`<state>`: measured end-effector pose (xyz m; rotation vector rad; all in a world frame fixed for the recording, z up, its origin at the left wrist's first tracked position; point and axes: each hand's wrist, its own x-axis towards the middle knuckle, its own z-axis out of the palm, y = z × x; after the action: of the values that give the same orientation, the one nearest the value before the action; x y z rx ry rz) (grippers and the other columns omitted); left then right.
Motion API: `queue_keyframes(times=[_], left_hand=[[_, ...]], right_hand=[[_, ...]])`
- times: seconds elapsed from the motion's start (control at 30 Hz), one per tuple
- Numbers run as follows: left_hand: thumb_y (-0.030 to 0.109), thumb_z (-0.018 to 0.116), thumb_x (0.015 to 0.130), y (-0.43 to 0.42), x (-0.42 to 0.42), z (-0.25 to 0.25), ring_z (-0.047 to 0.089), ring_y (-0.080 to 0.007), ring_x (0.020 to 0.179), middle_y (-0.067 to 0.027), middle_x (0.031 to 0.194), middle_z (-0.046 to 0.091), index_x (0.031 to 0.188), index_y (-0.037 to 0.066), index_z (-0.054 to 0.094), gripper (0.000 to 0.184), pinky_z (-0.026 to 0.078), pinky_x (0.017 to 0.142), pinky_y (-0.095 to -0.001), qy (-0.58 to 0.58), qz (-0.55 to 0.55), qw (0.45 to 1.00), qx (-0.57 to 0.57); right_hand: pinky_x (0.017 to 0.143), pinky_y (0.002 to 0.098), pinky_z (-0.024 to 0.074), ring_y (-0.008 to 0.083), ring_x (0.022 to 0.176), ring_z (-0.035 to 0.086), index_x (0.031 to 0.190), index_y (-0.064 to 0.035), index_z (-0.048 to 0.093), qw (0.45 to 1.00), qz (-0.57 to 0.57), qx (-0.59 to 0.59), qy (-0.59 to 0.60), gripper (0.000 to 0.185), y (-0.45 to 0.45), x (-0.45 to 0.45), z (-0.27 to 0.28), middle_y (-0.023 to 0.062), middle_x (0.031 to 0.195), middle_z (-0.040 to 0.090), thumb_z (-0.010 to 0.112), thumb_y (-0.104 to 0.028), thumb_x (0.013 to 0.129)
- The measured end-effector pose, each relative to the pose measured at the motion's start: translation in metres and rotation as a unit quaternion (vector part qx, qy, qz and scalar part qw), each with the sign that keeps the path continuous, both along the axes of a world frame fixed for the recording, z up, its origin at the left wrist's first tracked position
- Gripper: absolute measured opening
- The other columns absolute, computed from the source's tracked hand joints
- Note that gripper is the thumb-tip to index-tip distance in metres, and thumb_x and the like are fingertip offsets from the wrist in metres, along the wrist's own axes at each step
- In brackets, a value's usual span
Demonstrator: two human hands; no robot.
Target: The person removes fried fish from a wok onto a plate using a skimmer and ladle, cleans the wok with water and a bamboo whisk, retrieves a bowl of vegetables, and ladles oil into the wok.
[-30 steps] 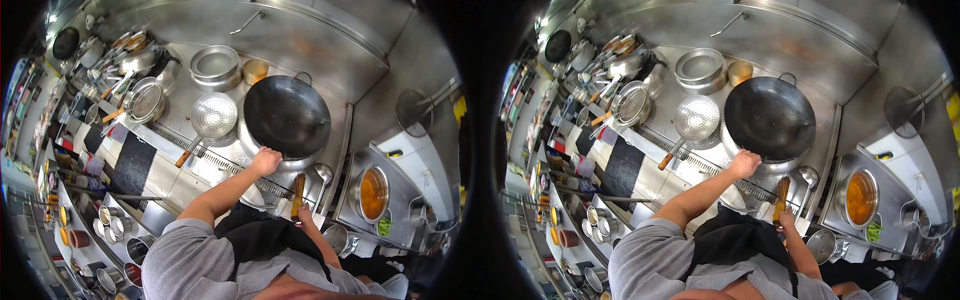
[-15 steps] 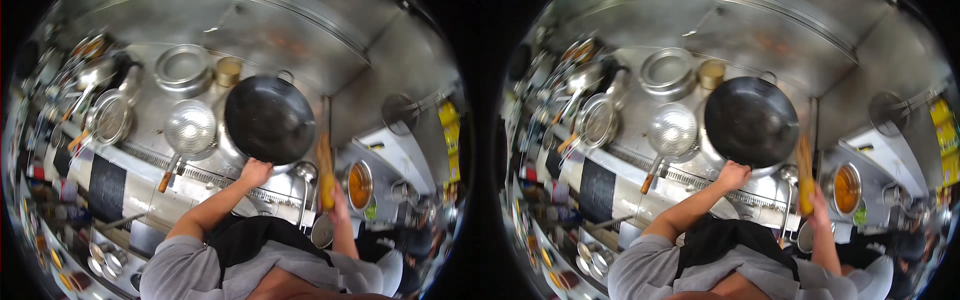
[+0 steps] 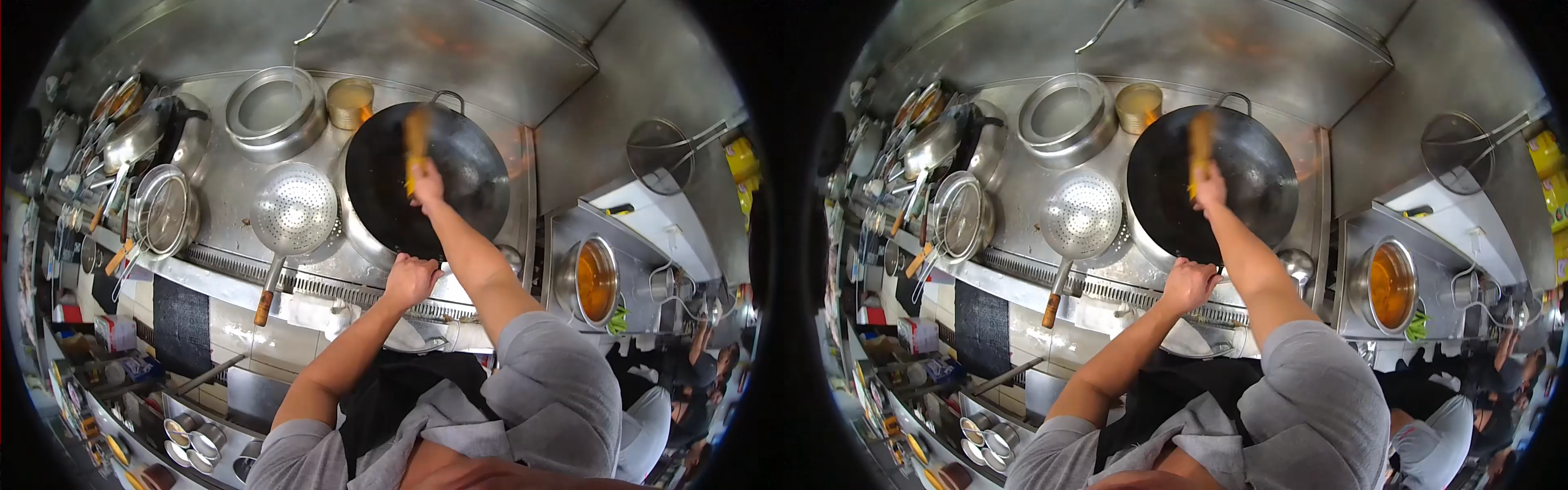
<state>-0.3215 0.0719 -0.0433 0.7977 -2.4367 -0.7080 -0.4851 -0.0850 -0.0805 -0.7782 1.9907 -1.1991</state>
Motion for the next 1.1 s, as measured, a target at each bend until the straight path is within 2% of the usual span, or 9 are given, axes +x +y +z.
queue_keyframes(times=[0.13,0.27,0.4,0.63,0.7,0.8,0.9,0.97,1.1], left_hand=[[0.027,0.065,0.087,-0.005,-0.006,0.003,0.066,-0.0297,0.071,-0.0110,0.070,0.067,0.077,0.010,0.062,0.021,0.044,0.074,-0.0438,0.003,-0.003,1.000,0.002],[0.028,0.064,0.088,-0.002,-0.003,0.004,0.066,-0.0305,0.072,-0.0114,0.071,0.068,0.077,0.009,0.062,0.022,0.044,0.076,-0.0447,-0.006,0.007,1.000,0.016],[0.028,0.063,0.089,0.000,-0.003,0.005,0.066,-0.0302,0.073,-0.0114,0.073,0.068,0.077,0.009,0.062,0.022,0.044,0.077,-0.0450,-0.018,0.006,1.000,0.020],[0.025,0.062,0.089,-0.005,0.004,-0.008,0.066,-0.0286,0.077,-0.0096,0.075,0.067,0.080,0.010,0.062,0.018,0.043,0.076,-0.0435,0.023,-0.034,0.999,-0.011],[0.024,0.062,0.089,-0.004,0.003,-0.006,0.065,-0.0286,0.077,-0.0090,0.076,0.067,0.081,0.010,0.062,0.017,0.043,0.077,-0.0432,0.012,-0.033,0.999,-0.015],[0.023,0.061,0.089,-0.001,0.002,0.005,0.065,-0.0300,0.081,-0.0096,0.080,0.068,0.083,0.009,0.061,0.015,0.043,0.080,-0.0444,-0.030,-0.023,0.999,0.003],[0.023,0.061,0.090,0.001,0.001,0.000,0.065,-0.0304,0.082,-0.0099,0.081,0.068,0.085,0.009,0.061,0.015,0.044,0.083,-0.0456,-0.029,-0.011,1.000,0.000],[0.024,0.061,0.090,0.000,0.003,0.004,0.065,-0.0301,0.083,-0.0094,0.082,0.069,0.086,0.009,0.061,0.015,0.044,0.085,-0.0459,-0.029,-0.013,0.999,0.008],[0.024,0.061,0.090,0.001,0.004,0.001,0.065,-0.0291,0.084,-0.0087,0.083,0.069,0.084,0.009,0.062,0.016,0.044,0.084,-0.0446,-0.030,-0.015,0.999,0.000]], right_hand=[[0.085,0.0420,0.0544,0.0285,0.089,0.071,0.141,-0.0262,0.050,0.854,0.333,0.091,0.388,0.054,0.065,-0.044,0.033,0.0206,0.109,0.069,0.059,-0.048,0.092],[0.090,0.0463,0.0521,0.0343,0.109,0.065,0.135,-0.0177,0.054,0.809,0.038,0.318,0.492,0.057,0.066,-0.200,0.116,0.0139,0.118,0.068,0.054,-0.054,0.092],[0.089,0.0496,0.0518,0.0386,0.109,0.064,0.146,-0.0271,0.042,0.882,-0.191,0.115,0.415,0.061,0.092,-0.217,0.150,0.0183,0.112,0.069,0.051,-0.056,0.093],[0.060,0.0418,0.0557,0.0261,0.080,0.070,0.135,-0.0286,0.056,0.943,0.117,0.172,0.260,0.044,0.068,-0.048,0.021,0.0130,0.100,0.070,0.057,-0.046,0.094],[0.069,0.0388,0.0553,0.0208,0.084,0.067,0.139,-0.0255,0.055,0.961,0.226,0.158,0.033,0.049,0.079,0.016,0.064,0.0104,0.102,0.070,0.060,-0.043,0.094],[0.080,0.0361,0.0528,0.0185,0.091,0.064,0.139,-0.0222,0.056,0.891,0.420,0.119,0.128,0.050,0.109,-0.036,0.056,0.0081,0.107,0.071,0.061,-0.042,0.094],[0.087,0.0410,0.0545,0.0269,0.102,0.068,0.119,-0.0189,0.070,0.747,0.353,0.307,0.472,0.036,0.128,-0.163,0.109,0.0102,0.113,0.071,0.060,-0.042,0.092],[0.087,0.0456,0.0539,0.0316,0.100,0.069,0.132,-0.0164,0.057,0.806,-0.004,0.315,0.501,0.044,0.133,-0.190,0.161,0.0158,0.106,0.071,0.052,-0.042,0.096],[0.045,0.0331,0.0508,0.0181,0.078,0.067,0.140,-0.0110,0.050,0.950,-0.210,-0.018,0.229,0.054,0.169,-0.203,0.167,0.0108,0.100,0.069,0.051,-0.045,0.099]])
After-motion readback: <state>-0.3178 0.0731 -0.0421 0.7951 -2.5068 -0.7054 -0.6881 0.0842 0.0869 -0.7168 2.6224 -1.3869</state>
